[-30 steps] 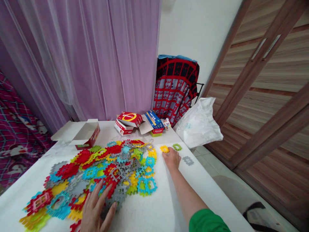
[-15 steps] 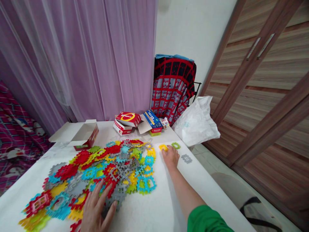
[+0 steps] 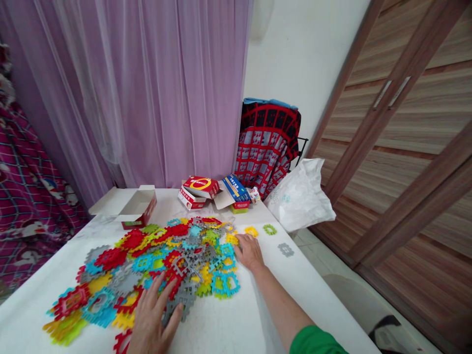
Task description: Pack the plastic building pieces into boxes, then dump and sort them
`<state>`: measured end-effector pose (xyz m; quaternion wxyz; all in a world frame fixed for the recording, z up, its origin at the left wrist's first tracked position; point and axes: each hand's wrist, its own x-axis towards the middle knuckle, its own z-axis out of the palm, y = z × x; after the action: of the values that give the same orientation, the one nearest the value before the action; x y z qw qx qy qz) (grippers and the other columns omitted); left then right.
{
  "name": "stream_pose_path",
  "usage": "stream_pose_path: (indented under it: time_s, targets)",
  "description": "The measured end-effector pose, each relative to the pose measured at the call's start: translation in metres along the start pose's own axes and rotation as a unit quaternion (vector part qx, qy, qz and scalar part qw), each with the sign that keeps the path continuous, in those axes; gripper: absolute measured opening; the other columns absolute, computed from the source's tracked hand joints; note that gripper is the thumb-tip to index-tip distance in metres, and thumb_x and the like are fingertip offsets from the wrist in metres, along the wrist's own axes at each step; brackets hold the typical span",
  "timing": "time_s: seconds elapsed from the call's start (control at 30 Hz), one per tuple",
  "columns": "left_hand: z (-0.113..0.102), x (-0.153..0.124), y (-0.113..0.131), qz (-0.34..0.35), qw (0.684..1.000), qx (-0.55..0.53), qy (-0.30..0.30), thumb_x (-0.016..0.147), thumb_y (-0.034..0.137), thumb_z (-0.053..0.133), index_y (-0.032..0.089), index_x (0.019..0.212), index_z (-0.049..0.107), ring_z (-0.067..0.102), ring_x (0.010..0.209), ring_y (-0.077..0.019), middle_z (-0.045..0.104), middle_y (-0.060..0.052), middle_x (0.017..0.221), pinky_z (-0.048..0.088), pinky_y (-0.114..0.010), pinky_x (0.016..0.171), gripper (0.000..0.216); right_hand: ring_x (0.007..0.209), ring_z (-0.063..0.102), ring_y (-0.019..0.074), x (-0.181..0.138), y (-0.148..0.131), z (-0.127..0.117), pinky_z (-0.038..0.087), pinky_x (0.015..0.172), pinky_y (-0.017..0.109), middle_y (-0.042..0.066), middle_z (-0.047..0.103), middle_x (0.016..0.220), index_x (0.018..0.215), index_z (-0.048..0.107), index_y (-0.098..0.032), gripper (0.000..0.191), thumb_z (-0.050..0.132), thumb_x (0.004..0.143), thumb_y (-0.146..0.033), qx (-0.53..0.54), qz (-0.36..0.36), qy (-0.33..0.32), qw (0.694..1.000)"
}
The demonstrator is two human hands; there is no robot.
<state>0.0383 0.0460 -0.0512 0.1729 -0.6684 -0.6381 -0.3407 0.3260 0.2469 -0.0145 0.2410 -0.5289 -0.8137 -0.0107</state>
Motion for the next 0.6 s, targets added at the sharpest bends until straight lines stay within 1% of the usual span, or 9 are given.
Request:
stream_pose_path:
  time_s: [0.1, 0.23, 0.27, 0.33, 0.43, 0.47, 0.53, 0.6]
  targets:
    - [0.003, -0.001, -0.001, -0.003, 1.0, 0.0, 0.002, 0.09, 0.042, 0.049, 0.032, 0.134, 0.054, 0.055, 0.126, -0.0303, 0.05, -0.01, 0.146, 0.049, -0.054, 0.099, 0.046, 0.113, 0.055, 0.0249, -0.002, 0.0, 0.004, 0.038, 0.099, 0.037, 0.01, 0.068, 0.119, 0.124, 0.063, -0.019, 0.04, 0.057, 0.086, -0.031, 0.01, 0.0, 0.021, 1.0]
    - [0.005, -0.002, -0.002, -0.014, 1.0, -0.002, -0.001, 0.09, 0.042, 0.048, 0.031, 0.134, 0.054, 0.053, 0.128, -0.0311, 0.05, -0.01, 0.147, 0.046, -0.055, 0.102, 0.046, 0.108, 0.058, 0.0244, -0.004, 0.0, 0.014, 0.042, 0.098, 0.037, 0.01, 0.068, 0.114, 0.127, 0.06, -0.019, 0.048, 0.059, 0.079, -0.024, 0.052, 0.023, 0.084, 0.995]
    - [0.005, -0.002, -0.002, -0.015, 1.0, -0.004, -0.002, 0.09, 0.043, 0.048, 0.031, 0.134, 0.055, 0.052, 0.129, -0.0312, 0.049, -0.01, 0.147, 0.046, -0.056, 0.103, 0.046, 0.104, 0.059, 0.0234, -0.005, 0.0, 0.017, 0.044, 0.096, 0.036, 0.009, 0.068, 0.11, 0.125, 0.062, -0.02, 0.047, 0.058, 0.078, -0.023, 0.072, 0.033, 0.098, 0.992]
    - [0.006, -0.003, -0.003, -0.017, 1.0, -0.01, -0.004, 0.089, 0.043, 0.048, 0.031, 0.132, 0.056, 0.052, 0.129, -0.031, 0.049, -0.01, 0.147, 0.045, -0.056, 0.104, 0.046, 0.091, 0.062, 0.0202, -0.006, -0.001, 0.023, 0.048, 0.088, 0.032, 0.006, 0.069, 0.101, 0.115, 0.066, -0.021, 0.039, 0.055, 0.077, -0.022, 0.123, 0.06, 0.119, 0.983]
    - [0.007, -0.002, -0.003, -0.023, 1.0, -0.019, -0.005, 0.089, 0.045, 0.047, 0.032, 0.13, 0.058, 0.053, 0.129, -0.03, 0.05, -0.008, 0.147, 0.045, -0.054, 0.103, 0.044, 0.073, 0.061, 0.0163, -0.013, -0.001, 0.027, 0.05, 0.074, 0.028, 0.004, 0.069, 0.088, 0.096, 0.069, -0.021, 0.026, 0.05, 0.08, -0.027, 0.204, 0.123, 0.158, 0.958]
    - [0.007, -0.002, -0.004, -0.024, 0.999, -0.021, -0.005, 0.089, 0.045, 0.047, 0.033, 0.13, 0.058, 0.053, 0.129, -0.0297, 0.05, -0.008, 0.146, 0.045, -0.054, 0.103, 0.044, 0.071, 0.061, 0.0163, -0.017, -0.001, 0.026, 0.05, 0.072, 0.027, 0.004, 0.068, 0.086, 0.092, 0.069, -0.02, 0.024, 0.049, 0.08, -0.028, 0.223, 0.143, 0.178, 0.948]
    - [0.007, -0.001, -0.004, -0.028, 0.999, -0.026, -0.007, 0.089, 0.047, 0.047, 0.033, 0.13, 0.058, 0.053, 0.128, -0.0297, 0.051, -0.008, 0.146, 0.045, -0.054, 0.104, 0.045, 0.075, 0.062, 0.0176, -0.029, 0.0, 0.023, 0.051, 0.072, 0.028, 0.004, 0.067, 0.085, 0.086, 0.068, -0.021, 0.022, 0.048, 0.079, -0.028, 0.244, 0.164, 0.213, 0.932]
    - [0.007, 0.0, -0.004, -0.034, 0.999, -0.034, -0.013, 0.089, 0.048, 0.046, 0.032, 0.129, 0.059, 0.052, 0.128, -0.0301, 0.05, -0.009, 0.146, 0.044, -0.055, 0.104, 0.045, 0.083, 0.064, 0.0189, -0.046, 0.003, 0.015, 0.052, 0.078, 0.029, 0.005, 0.067, 0.088, 0.083, 0.068, -0.021, 0.023, 0.046, 0.075, -0.021, 0.251, 0.159, 0.222, 0.929]
